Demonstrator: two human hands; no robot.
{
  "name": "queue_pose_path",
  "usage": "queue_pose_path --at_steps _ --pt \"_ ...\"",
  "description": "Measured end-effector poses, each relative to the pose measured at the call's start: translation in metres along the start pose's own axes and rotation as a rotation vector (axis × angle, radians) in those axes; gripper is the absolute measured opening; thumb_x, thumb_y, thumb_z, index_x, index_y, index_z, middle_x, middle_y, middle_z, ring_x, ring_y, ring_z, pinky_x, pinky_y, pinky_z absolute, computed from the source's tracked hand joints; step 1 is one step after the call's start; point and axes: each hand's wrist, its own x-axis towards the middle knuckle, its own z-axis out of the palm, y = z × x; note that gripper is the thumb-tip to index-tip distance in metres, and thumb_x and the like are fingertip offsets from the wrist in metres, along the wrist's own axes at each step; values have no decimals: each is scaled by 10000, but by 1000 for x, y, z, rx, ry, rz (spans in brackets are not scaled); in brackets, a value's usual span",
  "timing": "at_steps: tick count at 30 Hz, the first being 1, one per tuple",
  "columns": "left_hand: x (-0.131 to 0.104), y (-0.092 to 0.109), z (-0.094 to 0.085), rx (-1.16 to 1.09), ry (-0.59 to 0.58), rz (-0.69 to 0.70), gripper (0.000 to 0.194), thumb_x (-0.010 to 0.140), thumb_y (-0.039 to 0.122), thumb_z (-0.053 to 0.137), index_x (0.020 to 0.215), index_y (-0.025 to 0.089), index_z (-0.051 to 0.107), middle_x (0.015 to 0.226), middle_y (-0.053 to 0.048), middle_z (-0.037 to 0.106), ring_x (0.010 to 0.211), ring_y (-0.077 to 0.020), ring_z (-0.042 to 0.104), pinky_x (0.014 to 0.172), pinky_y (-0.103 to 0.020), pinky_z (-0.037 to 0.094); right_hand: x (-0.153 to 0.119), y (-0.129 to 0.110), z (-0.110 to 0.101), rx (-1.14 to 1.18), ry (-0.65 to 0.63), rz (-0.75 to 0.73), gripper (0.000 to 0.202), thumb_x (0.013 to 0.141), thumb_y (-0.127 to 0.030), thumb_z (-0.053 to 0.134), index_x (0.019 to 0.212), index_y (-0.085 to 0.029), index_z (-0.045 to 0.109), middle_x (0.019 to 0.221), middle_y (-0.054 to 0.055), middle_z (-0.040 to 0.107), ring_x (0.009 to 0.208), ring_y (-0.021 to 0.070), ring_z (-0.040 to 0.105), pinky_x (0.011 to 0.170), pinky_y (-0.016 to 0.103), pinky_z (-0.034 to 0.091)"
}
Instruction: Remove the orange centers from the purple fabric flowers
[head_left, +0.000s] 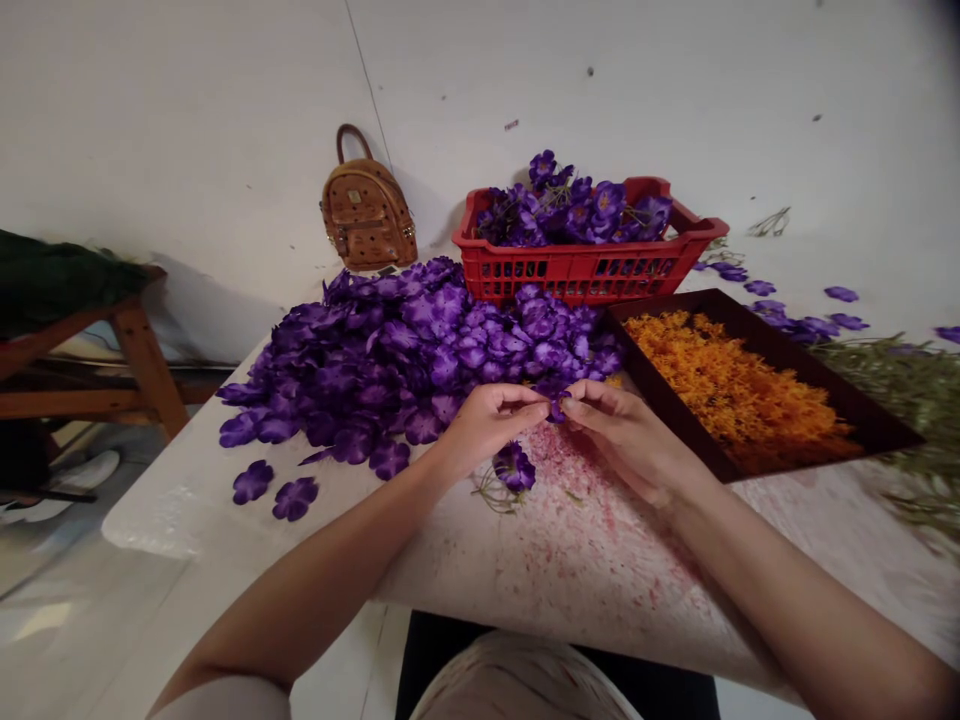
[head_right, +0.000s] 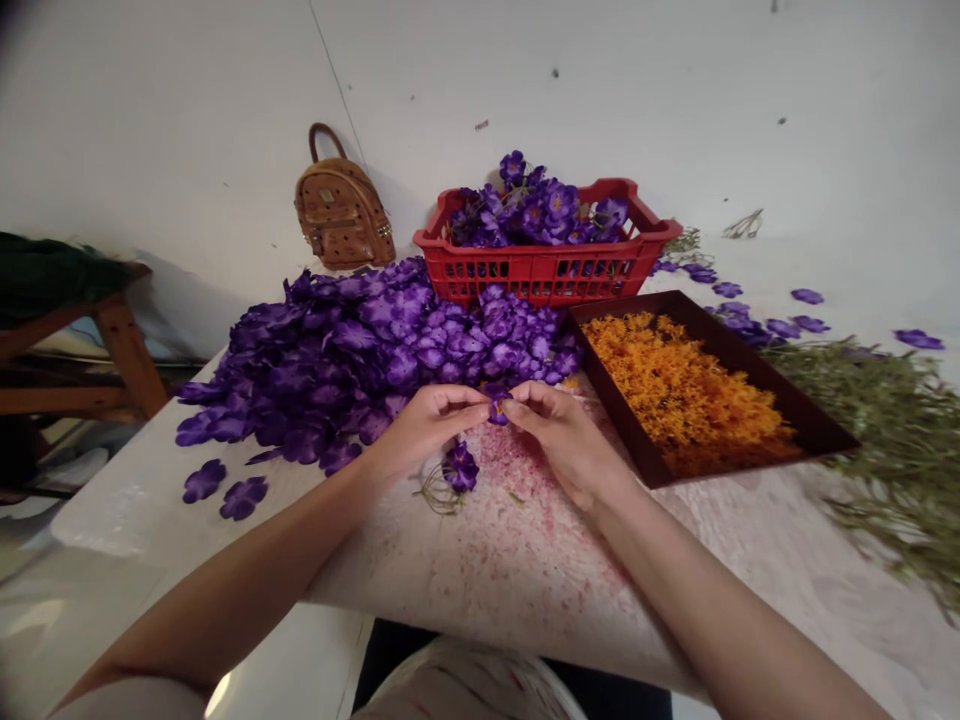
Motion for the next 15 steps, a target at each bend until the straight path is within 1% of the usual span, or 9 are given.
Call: queue_pose_path --at_steps 3,6,10,13,15 --pt "1 -1 0 -26 0 -13 164 824 298 793 872 142 776 814 -34 729 721 -127 618 724 -262 475 -1 2 2 -46 20 -63 331 747 -480 850 755 -226 638 727 -29 571 701 156 488 702 315 390" --pt "1 0 0 -32 -5 -14 176 816 315 793 855 145 764 783 -17 699 701 -120 593 711 -262 459 -1 3 2 -156 35 -132 270 819 -444 774 762 -229 621 742 -20 578 717 167 500 704 319 390" --pt "1 2 1 -33 30 6 223 794 363 806 788 152 734 705 8 638 660 -112 547 672 -259 426 -1 1 3 -310 7 -245 192 903 -403 664 822 -232 630 799 7 614 781 191 556 752 337 428" --pt "0 4 3 -81 80 15 305 767 433 829 746 152 711 658 21 595 627 -103 512 638 -251 395 -3 -1 9 -367 -24 -294 165 859 -365 712 917 -239 624 889 24 667 846 210 606 783 344 470" --pt "0 5 4 -100 84 6 337 755 460 835 741 147 710 651 22 587 617 -98 500 622 -247 379 -4 0 12 -422 -7 -313 189 826 -331 737 927 -243 604 879 20 670 822 208 609 749 335 478"
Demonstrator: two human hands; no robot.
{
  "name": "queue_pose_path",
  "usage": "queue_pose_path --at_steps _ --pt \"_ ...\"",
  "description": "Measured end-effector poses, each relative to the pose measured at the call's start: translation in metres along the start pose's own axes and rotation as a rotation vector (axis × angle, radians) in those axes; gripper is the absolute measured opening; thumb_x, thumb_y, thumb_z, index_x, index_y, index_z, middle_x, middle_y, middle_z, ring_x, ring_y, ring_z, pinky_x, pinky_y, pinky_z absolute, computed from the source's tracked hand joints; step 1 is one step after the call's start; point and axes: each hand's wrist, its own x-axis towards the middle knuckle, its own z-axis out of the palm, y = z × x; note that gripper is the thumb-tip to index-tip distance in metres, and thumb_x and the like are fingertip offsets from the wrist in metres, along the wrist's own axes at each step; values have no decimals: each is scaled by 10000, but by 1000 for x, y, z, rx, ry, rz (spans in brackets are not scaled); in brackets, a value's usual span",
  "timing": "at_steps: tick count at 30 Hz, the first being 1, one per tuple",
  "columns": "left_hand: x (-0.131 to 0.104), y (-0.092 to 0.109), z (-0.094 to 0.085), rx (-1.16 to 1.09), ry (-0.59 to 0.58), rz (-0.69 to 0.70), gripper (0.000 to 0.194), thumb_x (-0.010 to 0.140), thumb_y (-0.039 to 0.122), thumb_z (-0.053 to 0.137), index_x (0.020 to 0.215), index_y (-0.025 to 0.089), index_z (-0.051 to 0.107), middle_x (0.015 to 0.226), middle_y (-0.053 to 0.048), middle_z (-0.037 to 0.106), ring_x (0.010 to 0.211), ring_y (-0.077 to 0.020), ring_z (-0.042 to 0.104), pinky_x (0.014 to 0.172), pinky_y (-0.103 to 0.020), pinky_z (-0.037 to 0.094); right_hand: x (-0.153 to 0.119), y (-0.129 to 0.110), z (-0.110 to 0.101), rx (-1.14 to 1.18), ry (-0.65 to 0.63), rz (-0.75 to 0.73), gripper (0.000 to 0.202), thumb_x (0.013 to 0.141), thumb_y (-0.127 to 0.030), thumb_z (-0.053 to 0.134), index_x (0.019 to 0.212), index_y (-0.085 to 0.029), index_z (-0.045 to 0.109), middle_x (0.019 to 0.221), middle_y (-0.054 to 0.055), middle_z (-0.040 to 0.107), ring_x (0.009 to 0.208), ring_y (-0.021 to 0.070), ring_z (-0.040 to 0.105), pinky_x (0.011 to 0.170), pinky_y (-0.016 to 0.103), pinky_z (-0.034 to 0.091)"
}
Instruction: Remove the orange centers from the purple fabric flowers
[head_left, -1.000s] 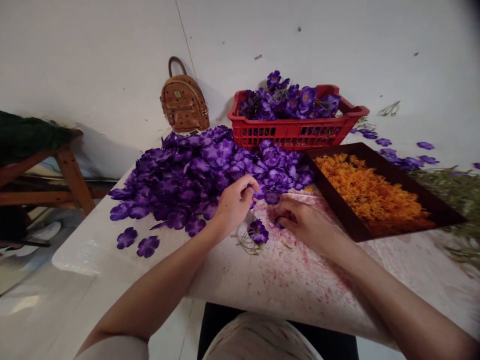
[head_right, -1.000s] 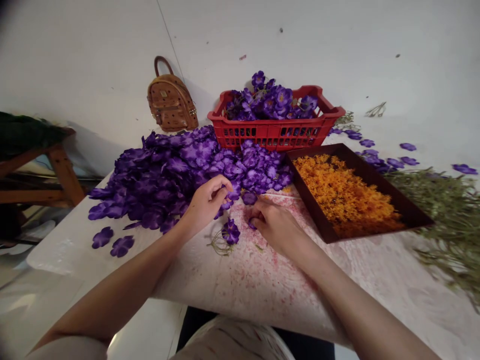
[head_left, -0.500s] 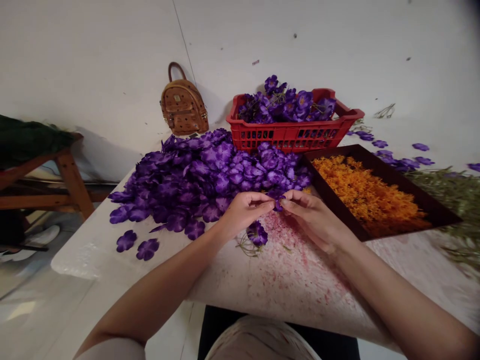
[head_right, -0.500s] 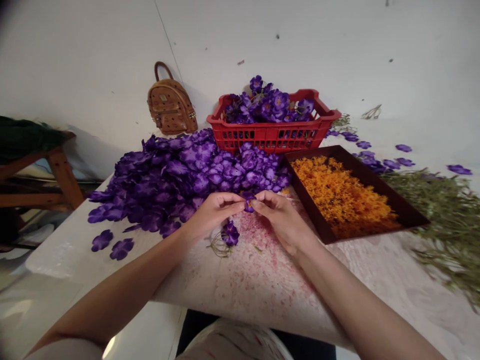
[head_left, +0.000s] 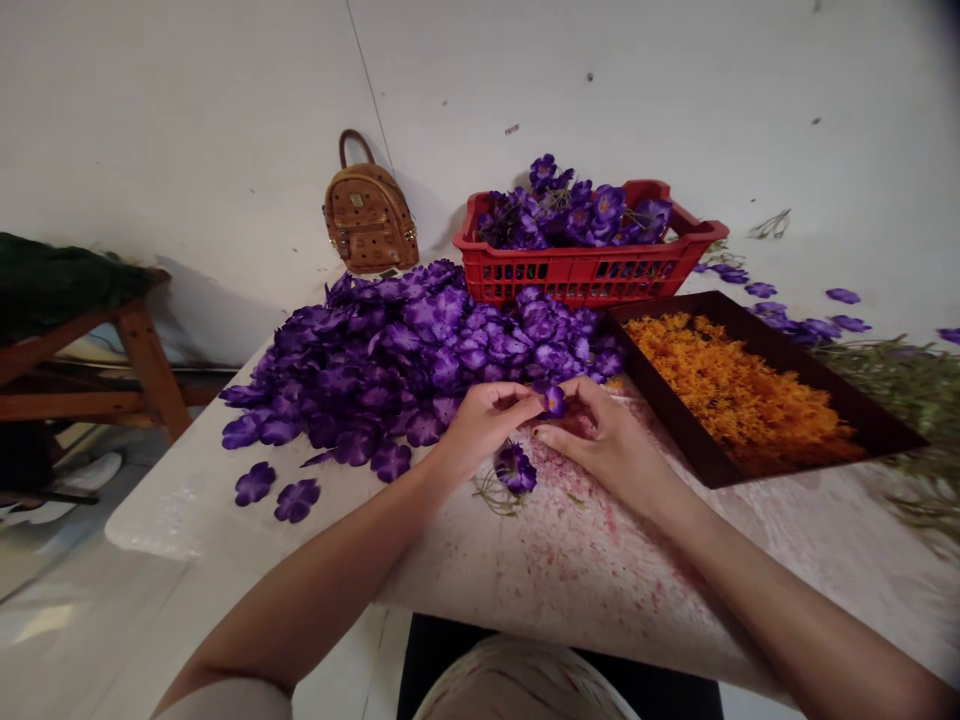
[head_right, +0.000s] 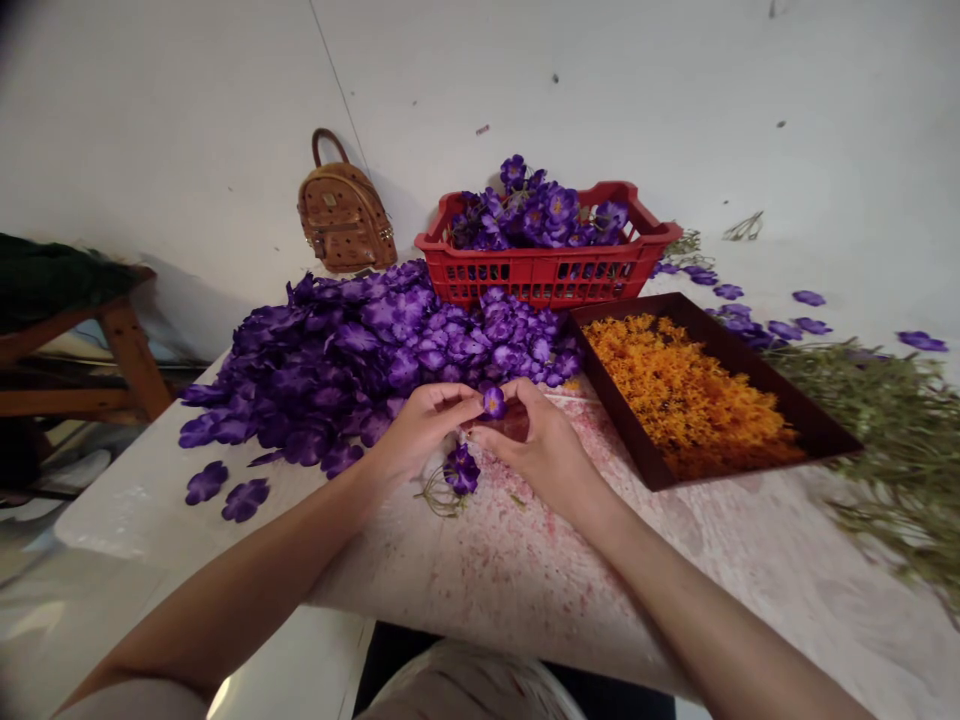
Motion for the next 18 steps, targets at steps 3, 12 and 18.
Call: queue_pose_path --at_steps 3,12,18 --pt "0 -1 0 14 -18 -13 322 763 444 824 755 140 717 643 21 590 605 -94 492 606 -244 365 -1 0 2 -128 62 -48 125 857 -306 703 894 -239 603 832 13 643 769 198 587 708 327 458" --pt "0 1 -4 190 -28 76 151 928 275 686 886 144 750 815 -37 715 704 -121 591 690 -263 449 0 0 -8 -163 176 -89 148 928 -292 634 793 -231 622 772 9 601 721 186 533 688 332 388" --pt "-1 -3 -4 267 14 159 185 961 152 601 1143 189 608 788 24 660 622 -99 557 615 -237 413 0 4 -12 238 181 115 200 864 -390 730 791 -240 621 764 -24 541 705 161 475 688 317 366"
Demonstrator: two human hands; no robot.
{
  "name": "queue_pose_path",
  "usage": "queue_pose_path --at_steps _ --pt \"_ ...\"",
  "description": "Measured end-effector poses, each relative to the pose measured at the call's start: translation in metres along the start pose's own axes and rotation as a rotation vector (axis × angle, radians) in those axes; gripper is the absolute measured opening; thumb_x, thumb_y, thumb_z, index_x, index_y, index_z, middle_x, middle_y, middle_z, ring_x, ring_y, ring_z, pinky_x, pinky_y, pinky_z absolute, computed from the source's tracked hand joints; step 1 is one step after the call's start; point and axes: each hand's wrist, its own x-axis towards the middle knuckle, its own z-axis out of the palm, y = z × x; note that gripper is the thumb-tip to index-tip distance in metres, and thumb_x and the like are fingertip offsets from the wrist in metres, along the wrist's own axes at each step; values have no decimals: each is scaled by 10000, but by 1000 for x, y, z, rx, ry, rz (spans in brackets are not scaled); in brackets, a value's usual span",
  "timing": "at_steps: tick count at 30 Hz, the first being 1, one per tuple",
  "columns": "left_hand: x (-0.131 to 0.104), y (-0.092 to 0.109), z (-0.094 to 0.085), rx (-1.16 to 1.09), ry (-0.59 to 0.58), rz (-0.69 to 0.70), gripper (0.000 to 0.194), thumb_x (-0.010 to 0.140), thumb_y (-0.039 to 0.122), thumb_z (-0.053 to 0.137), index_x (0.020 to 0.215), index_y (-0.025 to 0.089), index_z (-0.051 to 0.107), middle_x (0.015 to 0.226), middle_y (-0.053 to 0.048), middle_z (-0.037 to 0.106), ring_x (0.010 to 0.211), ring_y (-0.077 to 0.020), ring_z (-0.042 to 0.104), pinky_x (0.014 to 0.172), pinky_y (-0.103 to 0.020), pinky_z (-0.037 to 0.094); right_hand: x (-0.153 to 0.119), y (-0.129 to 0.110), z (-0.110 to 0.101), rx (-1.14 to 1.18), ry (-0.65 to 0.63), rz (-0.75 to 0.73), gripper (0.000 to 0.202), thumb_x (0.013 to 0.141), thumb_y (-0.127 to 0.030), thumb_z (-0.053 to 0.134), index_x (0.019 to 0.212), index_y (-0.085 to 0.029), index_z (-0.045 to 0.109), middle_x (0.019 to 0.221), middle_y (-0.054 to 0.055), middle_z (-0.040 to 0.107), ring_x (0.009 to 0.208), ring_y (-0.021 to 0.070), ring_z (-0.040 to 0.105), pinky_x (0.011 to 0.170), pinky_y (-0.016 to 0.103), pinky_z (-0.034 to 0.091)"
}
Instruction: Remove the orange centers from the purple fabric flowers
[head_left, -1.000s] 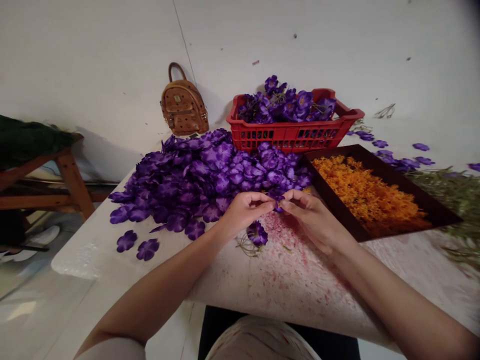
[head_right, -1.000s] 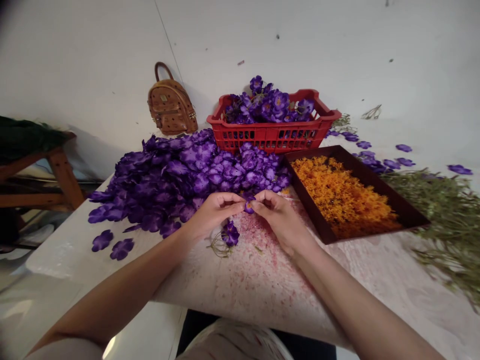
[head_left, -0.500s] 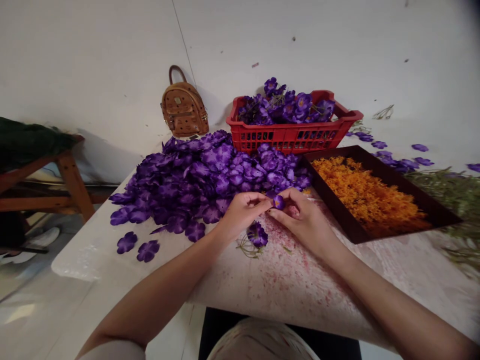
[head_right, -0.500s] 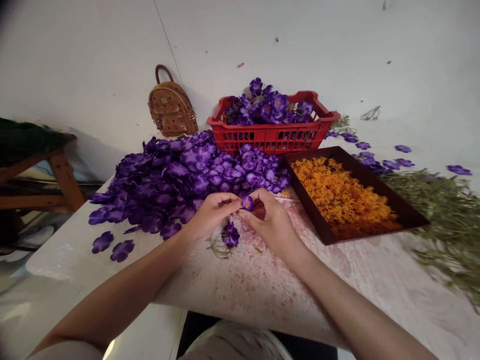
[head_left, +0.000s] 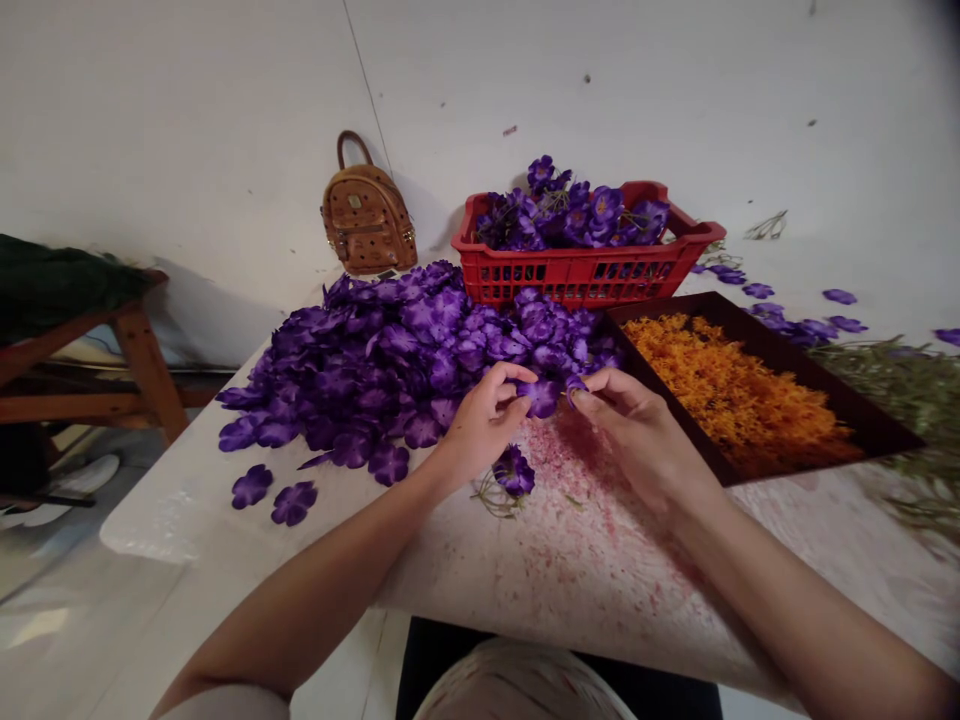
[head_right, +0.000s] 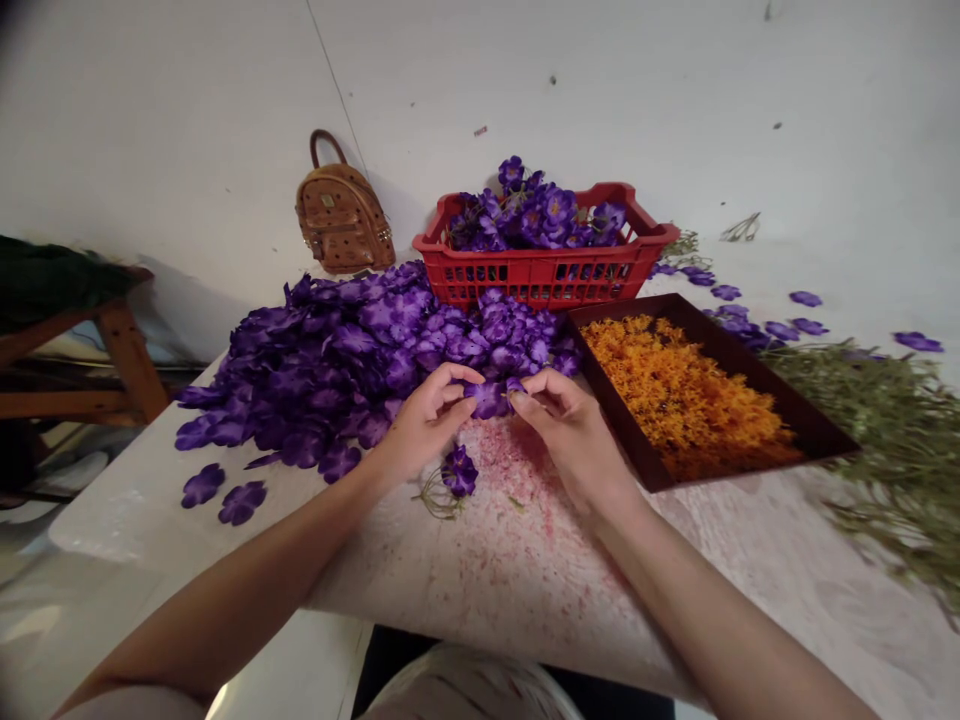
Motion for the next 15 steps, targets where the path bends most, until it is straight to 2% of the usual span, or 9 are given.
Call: queue_pose_path --at_steps 3,5,7,9,11,15 --pt "-2 -2 2 32 -23 -2 338 933 147 636 1253 205 542 754 43 644 607 -104 560 590 -230 405 -2 2 4 84 -92 78 218 835 -396 759 778 -236 621 765 -28 546 715 160 480 700 315 374" --pt "-3 -2 4 58 -20 -8 381 916 147 660 1273 203 542 752 43 659 590 -102 559 582 -228 412 -2 4 5 36 -103 54 203 839 -379 749 771 -234 625 758 -24 558 714 162 485 695 316 372" --pt "-3 -1 5 44 -7 -34 277 916 162 673 1177 188 582 749 33 681 596 -105 597 600 -230 446 -2 5 5 -33 -78 0 188 852 -356 730 762 -233 621 748 -21 571 710 164 494 686 318 368" --pt "-2 -1 6 -1 3 -62 96 926 170 669 994 177 601 731 19 695 628 -117 657 638 -234 492 -1 6 4 -75 -57 -41 182 867 -340 712 759 -232 612 742 -19 577 710 165 506 683 318 368" --pt "-1 -1 6 -54 9 -89 110 931 164 666 862 176 580 706 14 700 640 -123 694 665 -237 528 0 7 2 -100 -56 -58 180 875 -336 704 764 -231 608 741 -19 579 712 165 513 683 318 372" --pt "1 -1 7 -159 24 -153 152 933 161 685 822 172 581 684 10 717 623 -120 716 671 -232 562 2 10 2 -130 -89 -61 186 874 -351 694 768 -231 601 745 -10 596 724 177 539 705 328 402"
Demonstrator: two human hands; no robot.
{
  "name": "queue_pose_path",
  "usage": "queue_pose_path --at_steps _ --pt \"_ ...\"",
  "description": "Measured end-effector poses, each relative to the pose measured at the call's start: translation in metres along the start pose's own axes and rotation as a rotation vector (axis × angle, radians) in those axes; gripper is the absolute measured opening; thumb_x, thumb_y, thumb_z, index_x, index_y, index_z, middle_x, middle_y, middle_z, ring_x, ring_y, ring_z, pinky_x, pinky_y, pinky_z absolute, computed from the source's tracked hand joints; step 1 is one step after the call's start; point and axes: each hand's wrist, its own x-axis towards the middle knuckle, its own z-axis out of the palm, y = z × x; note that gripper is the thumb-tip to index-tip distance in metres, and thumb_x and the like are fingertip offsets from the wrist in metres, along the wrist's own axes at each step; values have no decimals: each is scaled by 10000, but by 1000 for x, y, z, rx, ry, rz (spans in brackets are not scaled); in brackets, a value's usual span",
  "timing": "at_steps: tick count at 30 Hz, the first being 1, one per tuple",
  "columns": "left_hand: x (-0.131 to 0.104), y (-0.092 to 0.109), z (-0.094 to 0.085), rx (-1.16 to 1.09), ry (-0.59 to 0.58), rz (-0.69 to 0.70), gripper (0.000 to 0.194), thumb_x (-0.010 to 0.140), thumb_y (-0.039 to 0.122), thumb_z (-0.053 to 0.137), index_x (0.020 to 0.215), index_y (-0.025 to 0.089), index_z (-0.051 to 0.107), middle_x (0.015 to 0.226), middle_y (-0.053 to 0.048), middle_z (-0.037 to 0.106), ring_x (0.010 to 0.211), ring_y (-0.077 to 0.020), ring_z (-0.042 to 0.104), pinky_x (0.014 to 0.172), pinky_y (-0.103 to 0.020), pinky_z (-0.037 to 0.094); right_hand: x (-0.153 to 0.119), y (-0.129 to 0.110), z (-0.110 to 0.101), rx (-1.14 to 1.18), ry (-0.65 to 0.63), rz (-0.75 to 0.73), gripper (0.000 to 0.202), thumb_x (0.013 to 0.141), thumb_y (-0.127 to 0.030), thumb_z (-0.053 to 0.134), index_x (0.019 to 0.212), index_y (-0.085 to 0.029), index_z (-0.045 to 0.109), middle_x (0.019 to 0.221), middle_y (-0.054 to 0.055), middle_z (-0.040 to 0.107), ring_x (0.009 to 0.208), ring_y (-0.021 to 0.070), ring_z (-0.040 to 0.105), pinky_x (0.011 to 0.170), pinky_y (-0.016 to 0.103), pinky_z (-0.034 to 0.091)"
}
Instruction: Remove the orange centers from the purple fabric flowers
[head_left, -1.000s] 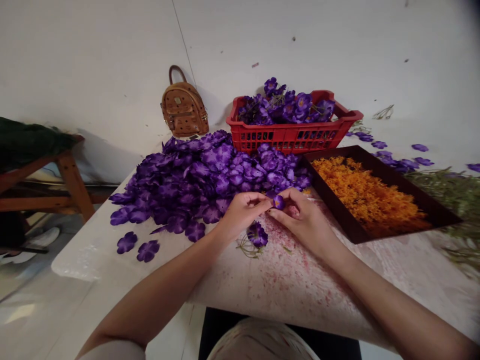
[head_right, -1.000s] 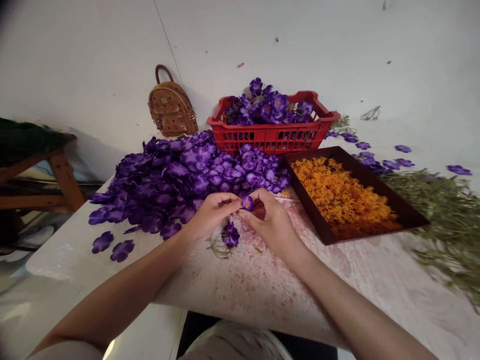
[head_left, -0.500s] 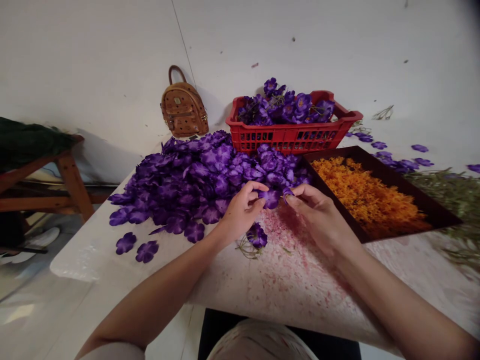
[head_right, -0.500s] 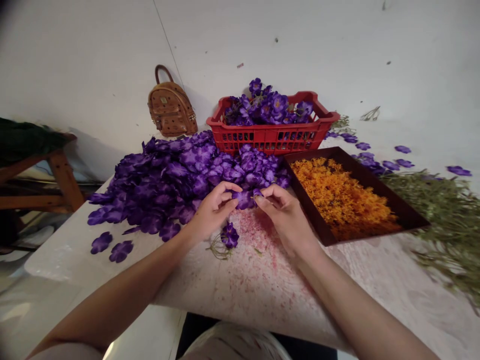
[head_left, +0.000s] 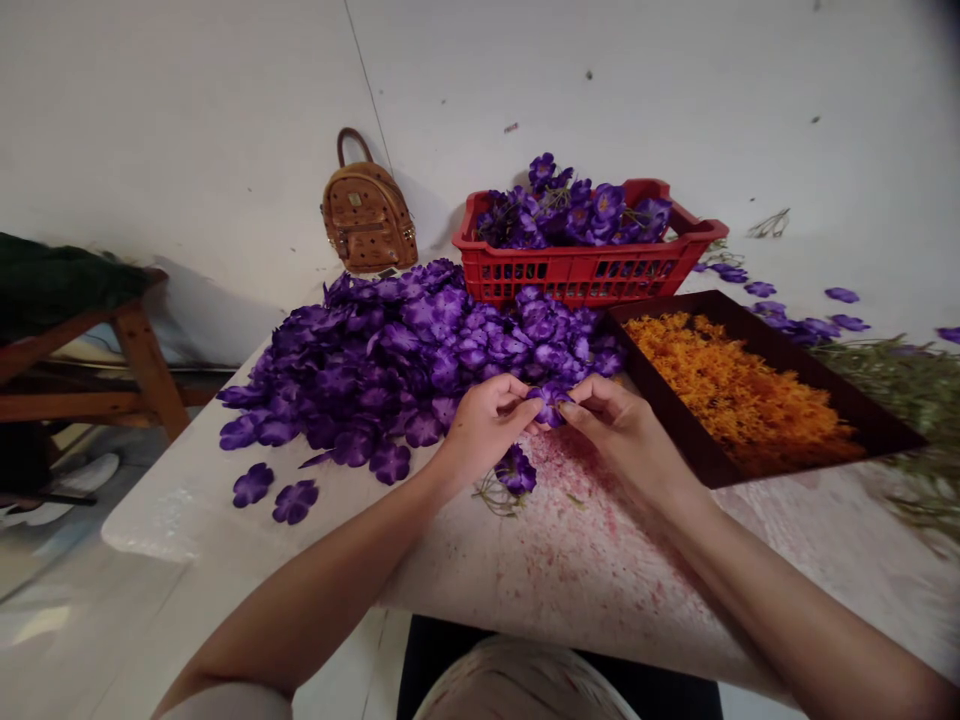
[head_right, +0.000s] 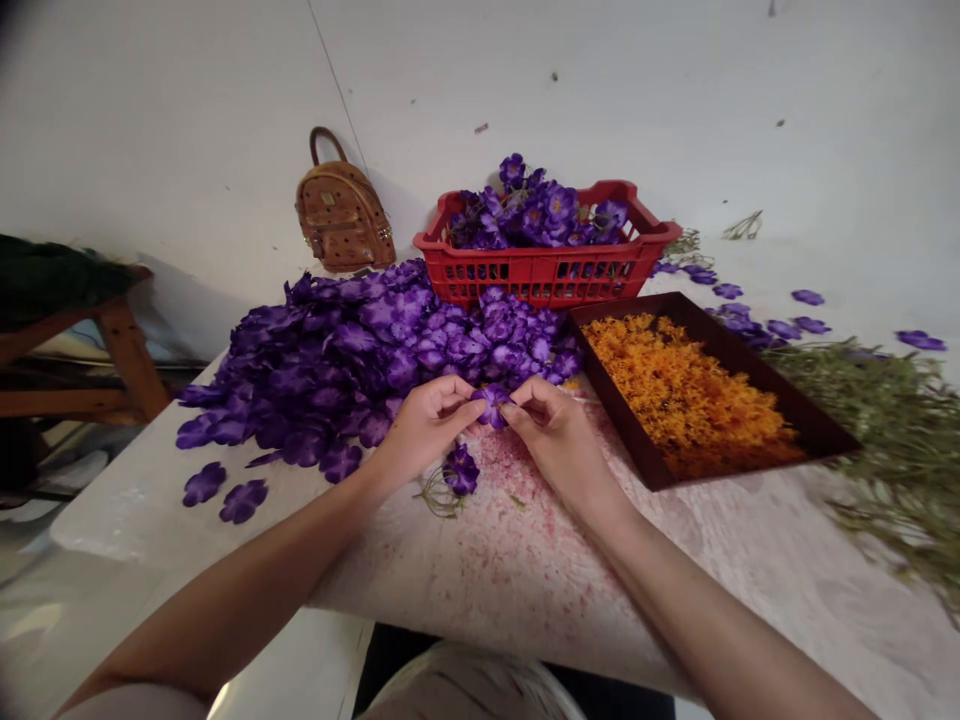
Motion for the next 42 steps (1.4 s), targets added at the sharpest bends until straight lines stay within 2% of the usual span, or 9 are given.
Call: queue_pose_path --at_steps 10,14,18,22,30,33,36,40,42 --pt "0 -2 0 -97 -111 -56 231 934 308 745 836 171 588 717 -44 767 611 -126 704 663 -245 574 -1 -1 3 -146 47 -32 186 882 -347 649 752 -234 581 745 5 596 733 192 532 721 348 396" --pt "-1 1 -2 -35 -77 55 226 1007 349 629 911 153 691 770 -48 753 659 -118 670 674 -235 542 -1 -4 2 9 23 36 219 857 -384 697 751 -234 577 743 -12 561 719 176 496 702 330 382" --pt "-3 2 -1 97 -12 148 89 905 217 728 971 161 747 908 -52 768 813 -146 691 774 -258 538 -2 -7 2 228 7 165 300 798 -443 769 731 -234 565 704 -38 495 667 151 433 668 310 371" --pt "-6 1 1 191 14 205 74 886 245 738 896 173 749 864 -37 757 781 -155 673 750 -269 522 -2 -8 3 279 -20 213 362 728 -488 842 732 -235 583 721 -30 511 705 162 465 692 312 404" --pt "-3 2 -1 78 -42 123 142 877 282 728 826 150 717 797 -18 703 719 -126 605 708 -250 466 -3 -10 4 341 3 242 346 770 -541 821 811 -245 646 876 24 636 867 207 591 832 349 496" --pt "-1 1 -2 -25 -57 101 207 839 341 780 823 144 716 774 -8 681 700 -116 580 702 -249 450 -2 -11 2 290 2 184 313 830 -492 769 759 -239 601 770 -7 567 752 176 537 760 329 472" --pt "-1 0 -2 -96 -44 70 273 802 399 827 840 146 731 777 -11 685 713 -123 587 715 -259 453 -2 -13 2 175 -18 104 260 888 -469 714 826 -239 609 814 5 599 778 185 562 759 332 474" --pt "-1 1 -2 -121 -51 36 326 778 458 850 815 154 736 744 -15 677 697 -134 589 701 -274 458 -4 -16 6 -5 -129 49 288 791 -384 792 945 -250 589 879 22 677 817 218 625 738 344 506" --pt "0 2 -2 -110 -77 36 323 784 457 843 795 153 733 729 -12 669 678 -127 577 693 -274 454 -5 -17 8 -98 -99 11 266 789 -346 782 924 -253 572 840 11 669 770 210 618 701 340 498"
